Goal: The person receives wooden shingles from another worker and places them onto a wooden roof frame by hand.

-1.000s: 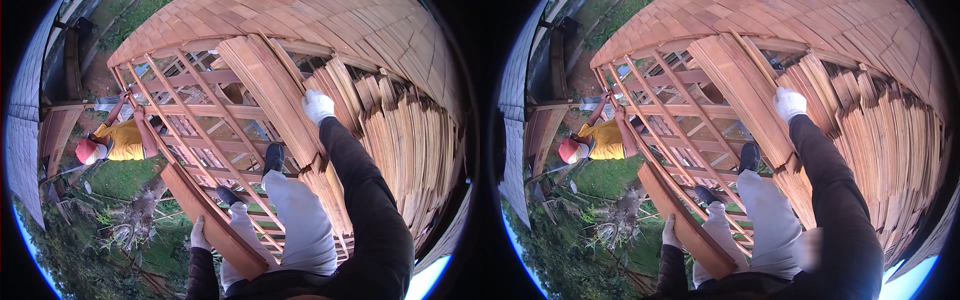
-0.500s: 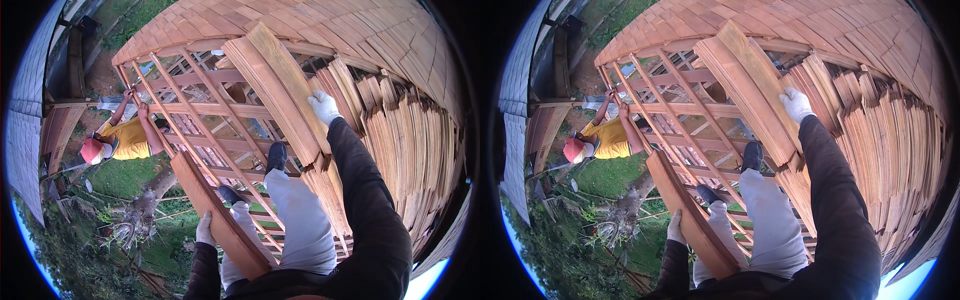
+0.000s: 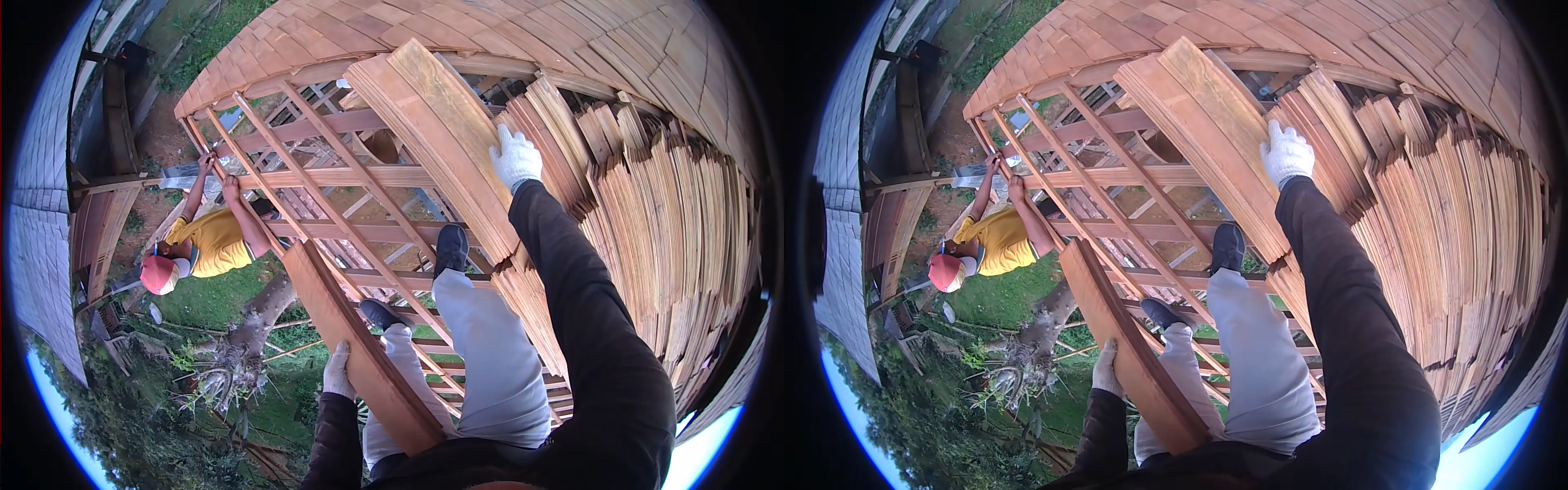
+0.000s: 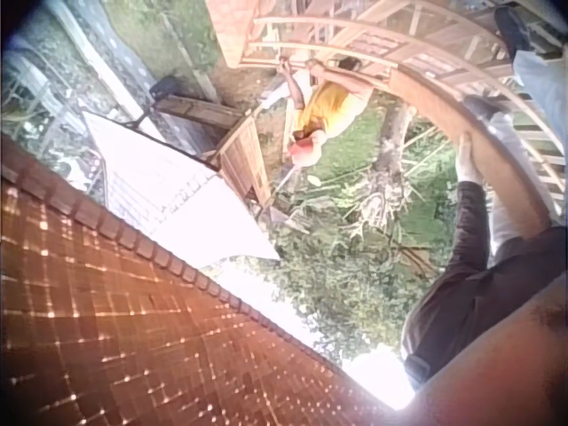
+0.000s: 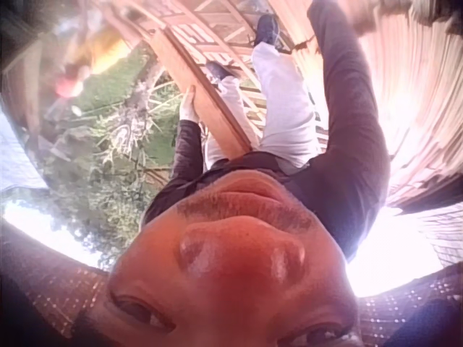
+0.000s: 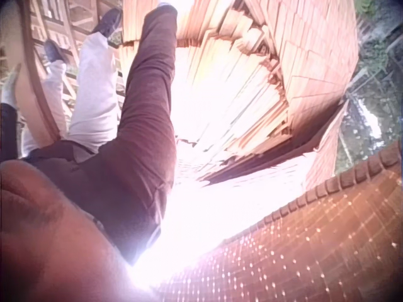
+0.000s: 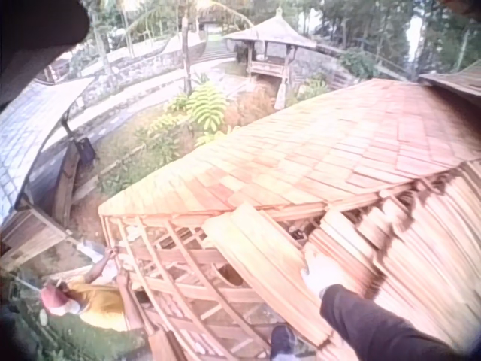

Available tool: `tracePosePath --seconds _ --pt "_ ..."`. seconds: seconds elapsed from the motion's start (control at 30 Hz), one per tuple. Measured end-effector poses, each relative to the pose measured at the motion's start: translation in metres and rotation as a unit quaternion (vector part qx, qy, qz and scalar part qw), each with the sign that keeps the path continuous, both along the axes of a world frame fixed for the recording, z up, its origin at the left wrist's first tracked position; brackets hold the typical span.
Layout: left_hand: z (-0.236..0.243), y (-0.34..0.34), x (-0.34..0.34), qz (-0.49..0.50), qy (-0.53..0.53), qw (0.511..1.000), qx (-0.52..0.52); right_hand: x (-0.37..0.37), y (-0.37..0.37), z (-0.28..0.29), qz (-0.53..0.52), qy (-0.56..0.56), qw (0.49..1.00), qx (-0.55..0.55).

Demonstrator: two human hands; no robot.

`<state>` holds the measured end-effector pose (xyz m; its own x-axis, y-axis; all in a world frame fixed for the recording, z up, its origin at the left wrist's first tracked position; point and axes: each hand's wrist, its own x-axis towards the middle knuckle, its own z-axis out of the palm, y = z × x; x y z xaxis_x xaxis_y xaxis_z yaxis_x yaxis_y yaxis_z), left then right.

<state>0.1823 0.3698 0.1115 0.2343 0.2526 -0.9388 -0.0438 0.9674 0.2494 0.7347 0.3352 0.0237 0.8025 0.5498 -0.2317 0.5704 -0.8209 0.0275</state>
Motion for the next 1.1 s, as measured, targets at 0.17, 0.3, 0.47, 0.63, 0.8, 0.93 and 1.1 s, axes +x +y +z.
tracePosePath --seconds 0.17,0.3,0.47,0.63,0.8,0.93,1.1 --pt "-0.009 0.009 -0.004 -0.002 0.006 1.0 0.021 -0.054 -0.012 0.034 0.003 0.041 0.992 0.119" --pt "0.01 0.039 0.044 -0.043 -0.024 0.995 0.085 -0.184 0.008 0.083 -0.081 0.596 0.774 0.199" --pt "0.027 0.073 0.133 -0.095 -0.112 0.975 0.168 -0.239 0.055 0.118 -0.1 0.702 0.63 0.316" --pt "0.019 0.105 0.231 -0.185 -0.161 0.92 0.304 -0.162 0.066 0.135 -0.142 0.647 0.613 0.431" --pt "-0.058 0.123 0.3 -0.005 -0.146 0.971 0.188 -0.075 0.062 0.153 -0.08 0.422 0.817 0.386" --pt "-0.131 0.094 0.342 -0.144 -0.097 0.979 0.107 -0.036 0.065 0.148 -0.025 0.262 0.933 0.247" --pt "-0.145 0.073 0.401 -0.075 -0.132 0.973 0.175 -0.005 0.058 0.087 0.021 0.164 0.981 0.1"
